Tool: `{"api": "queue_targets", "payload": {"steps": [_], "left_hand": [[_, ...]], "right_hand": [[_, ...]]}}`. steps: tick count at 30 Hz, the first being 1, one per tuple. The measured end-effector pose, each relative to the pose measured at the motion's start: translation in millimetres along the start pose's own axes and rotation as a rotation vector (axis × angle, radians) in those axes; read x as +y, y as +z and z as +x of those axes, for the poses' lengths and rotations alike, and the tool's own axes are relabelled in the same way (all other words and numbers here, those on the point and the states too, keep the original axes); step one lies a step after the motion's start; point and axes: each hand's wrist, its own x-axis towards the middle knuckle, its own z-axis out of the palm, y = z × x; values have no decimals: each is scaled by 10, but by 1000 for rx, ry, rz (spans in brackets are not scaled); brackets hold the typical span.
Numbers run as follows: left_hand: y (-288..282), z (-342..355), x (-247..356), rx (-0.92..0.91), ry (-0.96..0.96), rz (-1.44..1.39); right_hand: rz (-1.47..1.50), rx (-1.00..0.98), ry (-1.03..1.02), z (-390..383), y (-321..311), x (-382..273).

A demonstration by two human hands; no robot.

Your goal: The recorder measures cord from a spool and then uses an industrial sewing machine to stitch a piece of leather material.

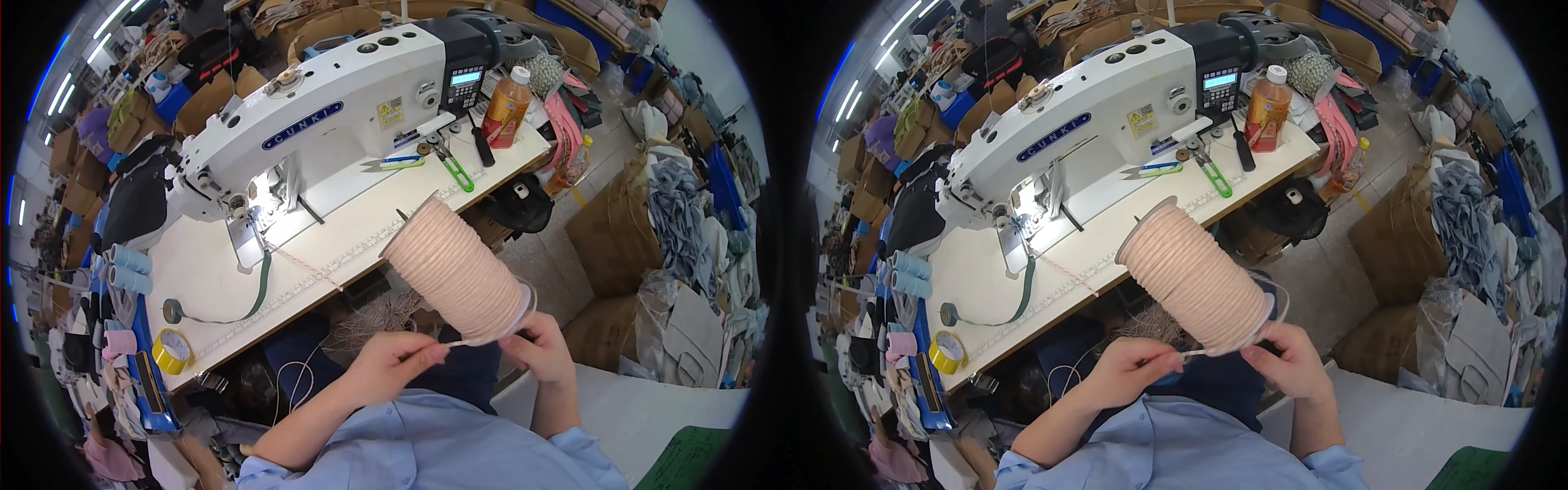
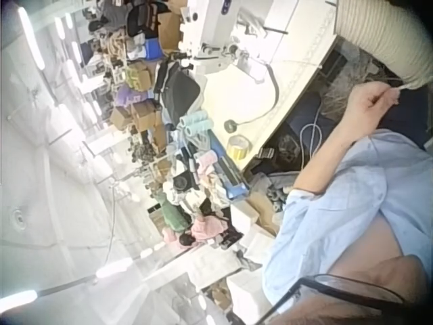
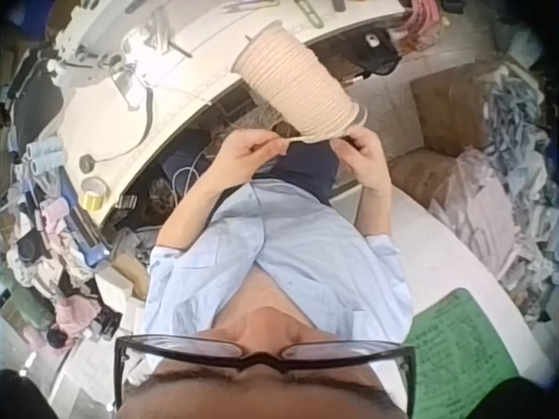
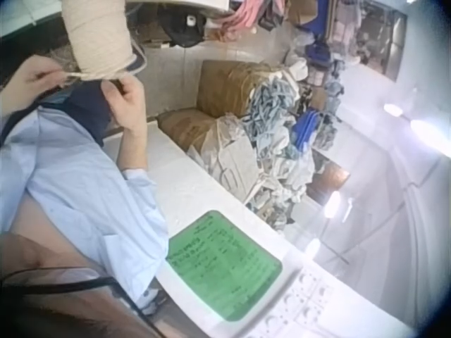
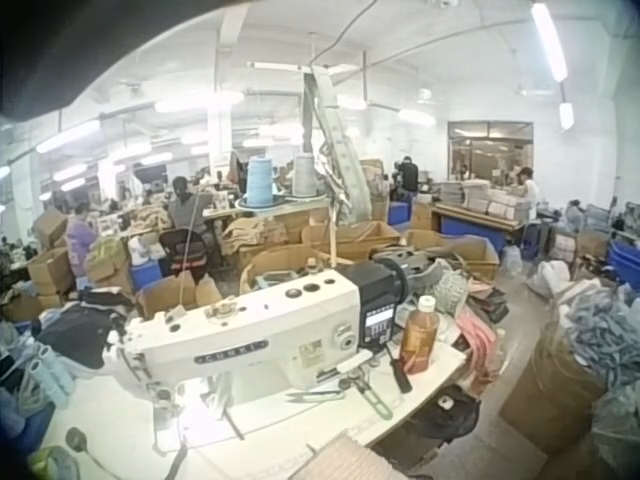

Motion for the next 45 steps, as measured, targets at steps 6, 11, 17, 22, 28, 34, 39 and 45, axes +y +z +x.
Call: {"api": "queue_targets", "payload": {"steps": [6,11,17,22,28,34,39,45], "left_hand": [[13,-184,-2111,-45,-596,1033],[-13,-97,-1597,375,-62,498],[-61,376,-643,283,199,-434],[-9,416,-465,105,305,-839],[0,254,-633,-130,250,-991],[7,146,-1506,310,-210,489],[36,-292,-2038,388,-426,633],[-176,50,-1743,583,-2,-144]], "right_hand": [[44,63,-25,-56,-84,-99],[90,3,-51,-28,-167,-93],[117,-33,29,5,-14,10],[97,-104,-3,-13,14,29],[92,-89,25,-19,25,-46],[9,-22,10,-17,-75,-70],[1,-37,54,-105,-149,-95],[-95,-103,4,-22,-99,-122]]}}
